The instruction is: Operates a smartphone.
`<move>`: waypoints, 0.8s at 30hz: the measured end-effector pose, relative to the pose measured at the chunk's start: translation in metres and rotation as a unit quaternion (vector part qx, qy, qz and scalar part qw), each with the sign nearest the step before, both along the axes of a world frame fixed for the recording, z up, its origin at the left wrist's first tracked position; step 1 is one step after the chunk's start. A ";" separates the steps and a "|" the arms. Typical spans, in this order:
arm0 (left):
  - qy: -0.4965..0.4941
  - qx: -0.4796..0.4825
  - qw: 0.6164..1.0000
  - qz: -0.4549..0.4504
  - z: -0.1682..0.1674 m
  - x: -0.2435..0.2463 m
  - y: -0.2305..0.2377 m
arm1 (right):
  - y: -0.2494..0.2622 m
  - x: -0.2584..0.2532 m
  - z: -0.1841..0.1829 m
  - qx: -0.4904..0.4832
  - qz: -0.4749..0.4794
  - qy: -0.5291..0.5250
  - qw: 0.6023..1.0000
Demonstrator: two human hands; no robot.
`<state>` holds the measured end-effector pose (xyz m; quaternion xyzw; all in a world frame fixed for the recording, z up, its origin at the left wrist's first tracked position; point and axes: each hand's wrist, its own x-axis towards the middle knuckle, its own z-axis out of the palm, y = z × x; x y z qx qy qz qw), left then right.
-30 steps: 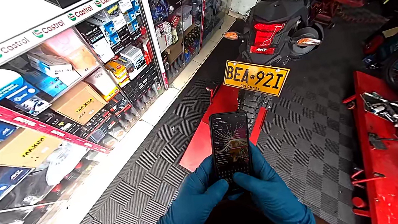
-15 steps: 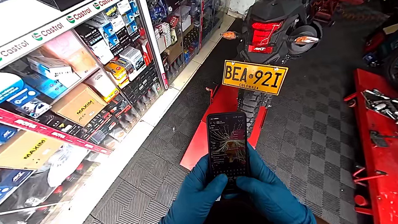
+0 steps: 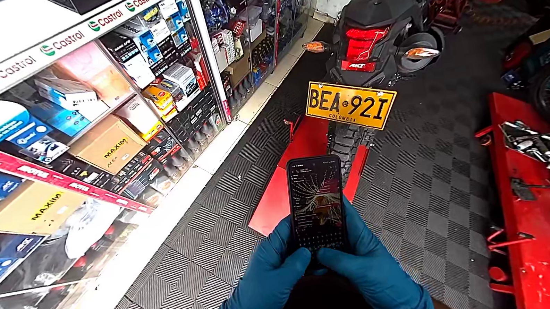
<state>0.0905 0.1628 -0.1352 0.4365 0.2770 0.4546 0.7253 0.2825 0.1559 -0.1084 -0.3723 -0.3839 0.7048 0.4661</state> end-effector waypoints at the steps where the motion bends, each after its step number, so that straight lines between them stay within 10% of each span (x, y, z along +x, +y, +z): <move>1: -0.004 0.001 1.000 -0.001 0.000 0.000 0.000 | 0.000 0.001 -0.002 0.007 0.002 0.007 1.000; 24: 0.005 0.004 1.000 -0.004 -0.005 -0.003 0.000 | -0.001 0.007 -0.008 0.026 0.041 0.030 0.998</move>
